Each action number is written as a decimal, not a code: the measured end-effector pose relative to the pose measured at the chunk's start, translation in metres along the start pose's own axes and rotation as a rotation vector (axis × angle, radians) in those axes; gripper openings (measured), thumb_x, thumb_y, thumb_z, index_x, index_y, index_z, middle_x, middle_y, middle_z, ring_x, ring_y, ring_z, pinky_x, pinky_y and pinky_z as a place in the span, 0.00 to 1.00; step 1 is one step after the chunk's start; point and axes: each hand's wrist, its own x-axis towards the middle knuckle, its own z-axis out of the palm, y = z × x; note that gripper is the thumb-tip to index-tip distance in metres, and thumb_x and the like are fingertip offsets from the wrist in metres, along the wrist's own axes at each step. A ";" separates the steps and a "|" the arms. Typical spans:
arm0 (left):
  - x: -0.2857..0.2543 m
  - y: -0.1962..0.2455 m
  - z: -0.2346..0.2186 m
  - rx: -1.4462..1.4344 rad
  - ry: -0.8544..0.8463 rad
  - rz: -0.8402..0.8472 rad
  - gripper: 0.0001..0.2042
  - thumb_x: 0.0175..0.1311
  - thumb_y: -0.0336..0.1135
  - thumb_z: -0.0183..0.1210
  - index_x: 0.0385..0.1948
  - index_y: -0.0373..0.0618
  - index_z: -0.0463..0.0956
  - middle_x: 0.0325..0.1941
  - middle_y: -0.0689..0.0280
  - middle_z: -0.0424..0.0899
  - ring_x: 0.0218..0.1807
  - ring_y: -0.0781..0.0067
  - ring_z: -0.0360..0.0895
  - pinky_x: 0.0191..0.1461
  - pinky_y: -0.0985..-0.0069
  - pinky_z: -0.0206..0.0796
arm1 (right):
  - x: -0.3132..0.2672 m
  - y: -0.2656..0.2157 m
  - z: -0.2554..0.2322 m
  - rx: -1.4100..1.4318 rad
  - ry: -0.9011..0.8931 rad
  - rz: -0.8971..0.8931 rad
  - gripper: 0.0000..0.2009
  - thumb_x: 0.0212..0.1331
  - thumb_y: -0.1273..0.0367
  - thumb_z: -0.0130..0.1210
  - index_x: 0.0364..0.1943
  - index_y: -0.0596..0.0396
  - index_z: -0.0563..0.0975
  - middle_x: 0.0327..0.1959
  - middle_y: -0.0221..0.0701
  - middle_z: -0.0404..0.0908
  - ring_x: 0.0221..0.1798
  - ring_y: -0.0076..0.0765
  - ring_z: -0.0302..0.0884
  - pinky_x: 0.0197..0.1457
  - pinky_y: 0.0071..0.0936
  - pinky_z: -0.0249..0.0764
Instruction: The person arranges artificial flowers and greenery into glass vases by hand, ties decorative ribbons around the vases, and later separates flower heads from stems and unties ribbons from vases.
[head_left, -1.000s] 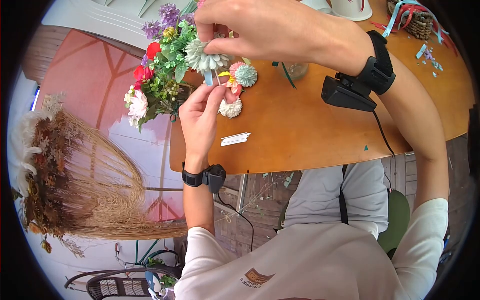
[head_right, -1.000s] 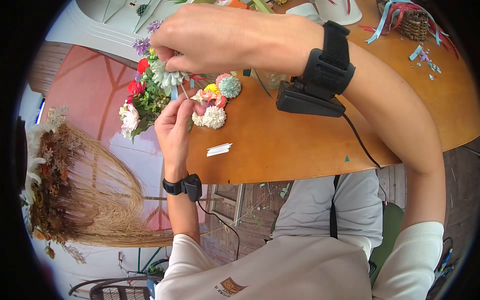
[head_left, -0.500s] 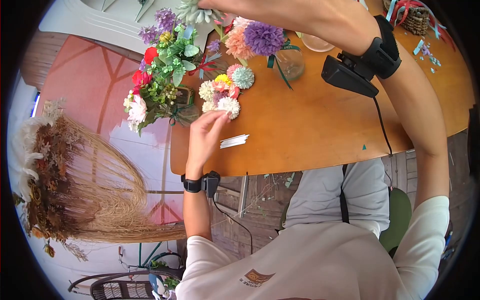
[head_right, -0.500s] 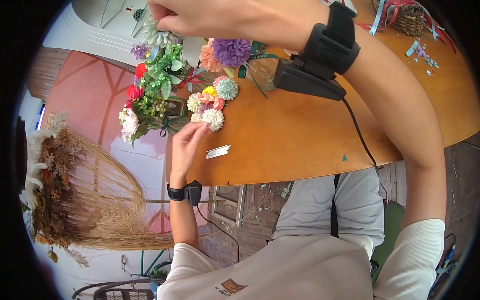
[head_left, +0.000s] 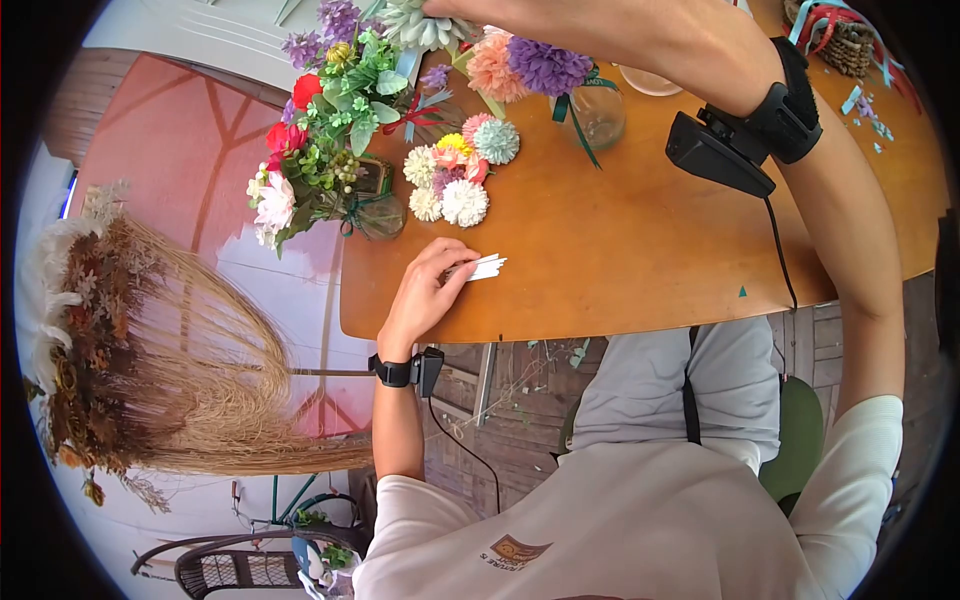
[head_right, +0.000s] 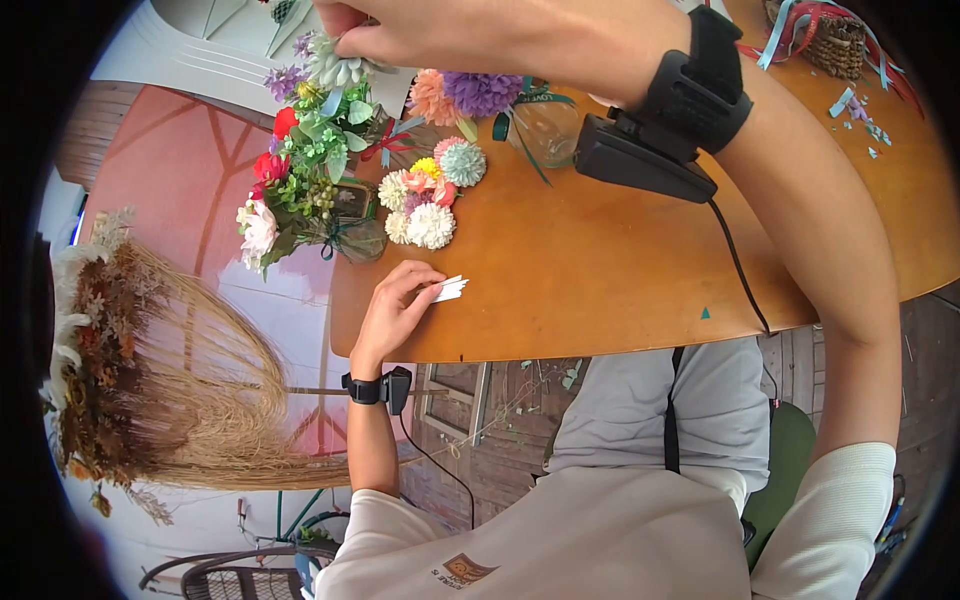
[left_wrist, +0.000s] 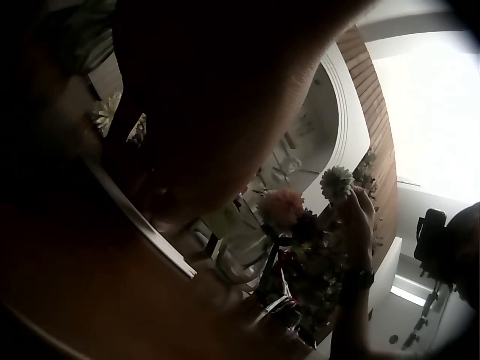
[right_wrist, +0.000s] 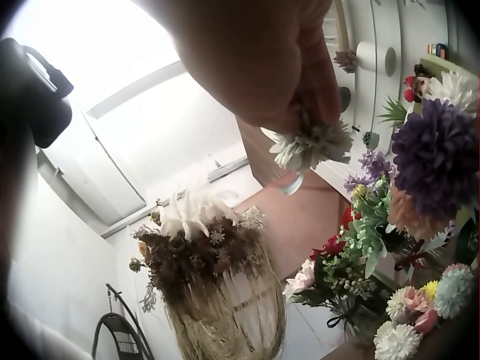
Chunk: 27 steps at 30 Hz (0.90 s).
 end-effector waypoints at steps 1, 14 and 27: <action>-0.002 0.003 0.000 -0.009 -0.017 -0.031 0.08 0.67 0.30 0.61 0.44 0.39 0.83 0.45 0.61 0.82 0.44 0.63 0.80 0.39 0.71 0.72 | 0.000 0.000 0.000 -0.006 -0.002 0.003 0.06 0.59 0.75 0.57 0.30 0.67 0.77 0.30 0.47 0.83 0.34 0.48 0.83 0.40 0.37 0.79; 0.038 0.052 -0.016 -0.632 0.236 0.150 0.37 0.61 0.22 0.66 0.73 0.45 0.58 0.69 0.60 0.70 0.57 0.68 0.79 0.57 0.71 0.76 | -0.014 0.003 0.030 -0.020 -0.276 -0.052 0.07 0.57 0.70 0.62 0.31 0.59 0.78 0.28 0.38 0.80 0.33 0.47 0.80 0.38 0.40 0.75; 0.059 0.053 -0.016 -0.687 0.452 0.161 0.19 0.63 0.22 0.61 0.58 0.41 0.77 0.61 0.63 0.79 0.63 0.74 0.75 0.65 0.73 0.70 | -0.002 -0.034 0.016 0.063 -0.482 0.189 0.06 0.59 0.72 0.62 0.35 0.61 0.79 0.29 0.36 0.79 0.32 0.36 0.80 0.37 0.31 0.76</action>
